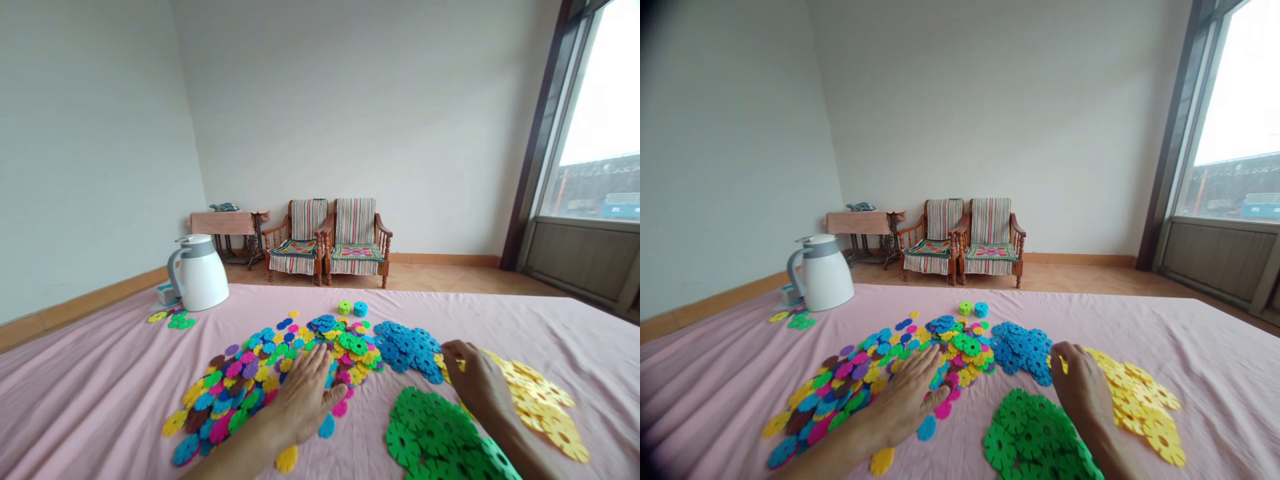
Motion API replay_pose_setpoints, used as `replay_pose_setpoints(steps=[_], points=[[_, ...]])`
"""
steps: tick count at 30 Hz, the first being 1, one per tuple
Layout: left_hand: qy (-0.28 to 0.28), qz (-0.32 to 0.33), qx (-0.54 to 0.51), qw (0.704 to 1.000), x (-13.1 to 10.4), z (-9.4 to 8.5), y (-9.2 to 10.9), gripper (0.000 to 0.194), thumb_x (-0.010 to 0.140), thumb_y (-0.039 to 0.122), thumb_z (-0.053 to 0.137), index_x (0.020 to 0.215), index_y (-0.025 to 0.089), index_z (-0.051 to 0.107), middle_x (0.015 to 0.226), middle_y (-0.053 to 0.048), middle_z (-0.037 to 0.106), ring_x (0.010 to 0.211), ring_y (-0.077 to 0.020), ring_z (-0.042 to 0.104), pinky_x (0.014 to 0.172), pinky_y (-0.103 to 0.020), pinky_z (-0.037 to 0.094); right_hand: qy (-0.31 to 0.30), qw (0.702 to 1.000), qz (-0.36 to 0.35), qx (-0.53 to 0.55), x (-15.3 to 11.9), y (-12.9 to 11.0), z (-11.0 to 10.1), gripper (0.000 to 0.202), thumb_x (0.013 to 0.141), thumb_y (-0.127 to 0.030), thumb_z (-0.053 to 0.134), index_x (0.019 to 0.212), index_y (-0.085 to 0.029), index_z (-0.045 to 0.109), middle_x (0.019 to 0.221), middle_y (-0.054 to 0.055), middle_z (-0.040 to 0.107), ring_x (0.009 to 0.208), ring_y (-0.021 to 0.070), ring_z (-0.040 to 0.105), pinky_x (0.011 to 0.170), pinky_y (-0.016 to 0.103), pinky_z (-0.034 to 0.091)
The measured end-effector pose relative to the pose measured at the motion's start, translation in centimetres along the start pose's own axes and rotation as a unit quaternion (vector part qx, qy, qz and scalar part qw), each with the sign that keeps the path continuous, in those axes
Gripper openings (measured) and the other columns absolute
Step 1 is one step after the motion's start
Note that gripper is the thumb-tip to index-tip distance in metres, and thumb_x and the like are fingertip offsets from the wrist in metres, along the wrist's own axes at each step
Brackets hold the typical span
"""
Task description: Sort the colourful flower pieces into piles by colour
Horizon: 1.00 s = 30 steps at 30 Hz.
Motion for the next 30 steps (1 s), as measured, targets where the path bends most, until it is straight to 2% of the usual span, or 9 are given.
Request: replay_pose_setpoints(steps=[3, 5, 7, 8, 12, 16, 21, 26, 30], points=[[-0.007, -0.066, 0.059, 0.996, -0.6, -1.1, -2.0, 0.059, 0.082, 0.056, 0.040, 0.118, 0.012, 0.056, 0.130, -0.018, 0.048, 0.122, -0.0337, 0.040, 0.101, -0.049, 0.025, -0.004, 1.000, -0.004, 0.007, -0.1, -0.3, 0.1, 0.034, 0.083, -0.040, 0.033, 0.083, -0.022, 0.061, 0.085, 0.006, 0.066, 0.079, 0.0203, 0.061, 0.069, 0.030, 0.041], [0.001, -0.098, 0.117, 0.988, -0.5, -2.1, -3.0, 0.046, 0.082, 0.052, 0.041, 0.094, 0.016, 0.067, 0.106, -0.015, 0.065, 0.105, -0.0322, 0.055, 0.096, -0.047, 0.030, -0.003, 1.000, -0.003, 0.007, -0.1, -0.4, 0.1, 0.033, 0.083, -0.041, 0.033, 0.083, -0.022, 0.061, 0.084, 0.006, 0.066, 0.078, 0.0199, 0.061, 0.068, 0.029, 0.041], [0.001, -0.120, 0.171, 0.978, -0.1, -2.8, -4.1, 0.040, 0.085, 0.044, 0.040, 0.073, 0.018, 0.068, 0.083, -0.012, 0.069, 0.090, -0.0295, 0.061, 0.090, -0.045, 0.034, -0.002, 1.000, -0.002, 0.007, -0.1, -0.4, 0.2, 0.033, 0.083, -0.041, 0.033, 0.083, -0.023, 0.061, 0.083, 0.005, 0.066, 0.077, 0.0196, 0.060, 0.067, 0.028, 0.040], [0.000, -0.123, 0.185, 0.975, 0.3, -3.0, -4.6, 0.036, 0.085, 0.038, 0.040, 0.070, 0.018, 0.067, 0.078, -0.011, 0.068, 0.087, -0.0284, 0.061, 0.088, -0.043, 0.035, -0.002, 1.000, -0.003, 0.008, -0.1, -0.4, 0.3, 0.033, 0.083, -0.041, 0.033, 0.082, -0.023, 0.061, 0.082, 0.005, 0.066, 0.076, 0.0194, 0.060, 0.066, 0.028, 0.040], [0.008, -0.117, 0.169, 0.979, 2.2, -2.7, -6.9, 0.019, 0.080, 0.020, 0.047, 0.087, 0.018, 0.064, 0.096, -0.011, 0.064, 0.097, -0.0247, 0.056, 0.087, -0.035, 0.038, -0.007, 1.000, -0.015, 0.013, -0.3, -0.9, 0.7, 0.031, 0.083, -0.040, 0.035, 0.078, -0.023, 0.060, 0.081, 0.005, 0.066, 0.075, 0.0187, 0.060, 0.066, 0.027, 0.040], [0.016, -0.123, 0.150, 0.981, 3.9, -1.9, -8.5, 0.024, 0.077, 0.022, 0.054, 0.099, 0.017, 0.061, 0.106, -0.010, 0.060, 0.104, -0.0242, 0.052, 0.091, -0.033, 0.036, -0.015, 1.000, -0.020, 0.013, -0.6, -1.5, 0.7, 0.030, 0.083, -0.039, 0.034, 0.076, -0.023, 0.059, 0.081, 0.004, 0.066, 0.076, 0.0186, 0.060, 0.066, 0.027, 0.039], [0.041, -0.107, 0.123, 0.986, 4.6, -1.5, -9.0, 0.019, 0.076, 0.023, 0.055, 0.092, 0.017, 0.064, 0.099, -0.009, 0.061, 0.100, -0.0238, 0.051, 0.090, -0.033, 0.037, -0.015, 0.999, -0.033, 0.018, -0.7, -2.2, 0.6, 0.029, 0.083, -0.038, 0.035, 0.074, -0.023, 0.059, 0.078, 0.003, 0.066, 0.073, 0.0177, 0.061, 0.063, 0.026, 0.039], [0.070, -0.096, 0.079, 0.990, 4.7, -1.4, -9.7, 0.024, 0.072, 0.020, 0.059, 0.096, 0.018, 0.065, 0.094, -0.007, 0.060, 0.096, -0.0217, 0.052, 0.089, -0.031, 0.037, -0.007, 0.999, -0.036, 0.033, -0.7, -2.4, 0.9, 0.029, 0.082, -0.039, 0.037, 0.076, -0.023, 0.060, 0.079, 0.003, 0.067, 0.074, 0.0177, 0.061, 0.063, 0.026, 0.040], [0.072, -0.105, 0.034, 0.991, 4.6, -1.7, -10.2, 0.024, 0.066, 0.019, 0.062, 0.090, 0.016, 0.066, 0.086, -0.006, 0.062, 0.088, -0.0201, 0.055, 0.080, -0.027, 0.041, -0.003, 0.998, -0.038, 0.045, -0.8, -2.3, 1.2, 0.029, 0.081, -0.039, 0.038, 0.076, -0.023, 0.062, 0.080, 0.004, 0.068, 0.074, 0.0180, 0.062, 0.063, 0.026, 0.040]])
Point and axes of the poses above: each hand's wrist, its own x-axis towards the middle knuckle, its own z-axis out of the palm, y = z × x, the point moved 7 cm from there along x, towards the middle knuckle
